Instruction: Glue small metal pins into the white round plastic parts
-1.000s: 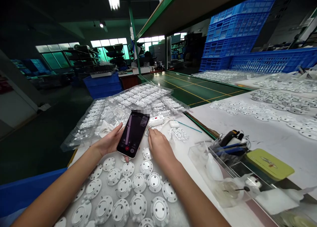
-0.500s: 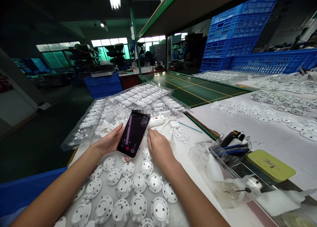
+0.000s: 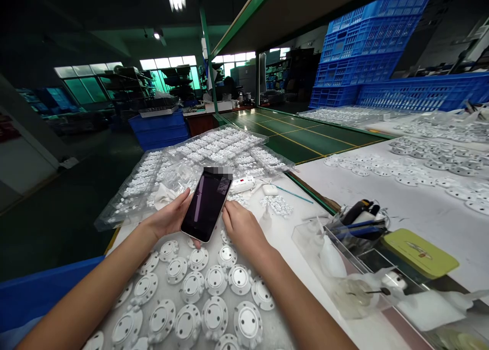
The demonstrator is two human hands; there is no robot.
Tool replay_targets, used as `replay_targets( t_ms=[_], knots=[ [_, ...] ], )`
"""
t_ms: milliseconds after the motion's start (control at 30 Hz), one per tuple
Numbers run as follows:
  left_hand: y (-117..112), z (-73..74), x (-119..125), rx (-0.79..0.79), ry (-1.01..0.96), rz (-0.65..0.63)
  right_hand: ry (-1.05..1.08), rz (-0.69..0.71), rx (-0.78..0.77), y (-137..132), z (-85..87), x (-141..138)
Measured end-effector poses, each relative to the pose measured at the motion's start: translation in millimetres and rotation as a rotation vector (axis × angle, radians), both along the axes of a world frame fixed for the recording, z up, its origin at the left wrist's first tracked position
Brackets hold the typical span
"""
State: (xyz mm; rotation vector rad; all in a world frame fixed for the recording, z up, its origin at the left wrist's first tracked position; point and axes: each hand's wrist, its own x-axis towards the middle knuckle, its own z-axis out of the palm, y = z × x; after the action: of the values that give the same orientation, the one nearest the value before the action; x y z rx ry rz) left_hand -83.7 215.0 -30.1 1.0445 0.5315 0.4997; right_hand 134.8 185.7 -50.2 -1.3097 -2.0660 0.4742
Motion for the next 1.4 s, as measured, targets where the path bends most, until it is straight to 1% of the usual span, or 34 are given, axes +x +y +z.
replay_targets(
  t_ms=[167, 367, 500, 767, 1033, 1167, 1400],
  knots=[
    [0, -0.6, -1, 0.007, -0.008, -0.003, -0.004, 0.023, -0.001, -1, -1.2, -1],
    [1, -0.2, -1, 0.007, 0.004, -0.027, -0.002, -0.096, 0.006, 1, -3.8, 0],
    [1, -1.4, 0, -0.007, -0.019, -0.004, 0.002, -0.145, 0.006, 5, -5.5, 2],
    [2, -1.3, -1, 0.004, 0.006, -0.008, -0.030, -0.139, -0.029, 13, -9.5, 4],
    [2, -2.4, -1, 0.010, -0.007, -0.041, -0.105, -0.089, -0.060, 8, -1.7, 3],
    [2, -2.8, -3, 0.017, -0.014, -0.052, -0.146, -0.106, -0.052, 5, -1.1, 3],
    [2, -2.5, -3, -0.007, -0.033, -0.038, -0.192, -0.156, -0.031, 4, -6.0, 4]
  ],
)
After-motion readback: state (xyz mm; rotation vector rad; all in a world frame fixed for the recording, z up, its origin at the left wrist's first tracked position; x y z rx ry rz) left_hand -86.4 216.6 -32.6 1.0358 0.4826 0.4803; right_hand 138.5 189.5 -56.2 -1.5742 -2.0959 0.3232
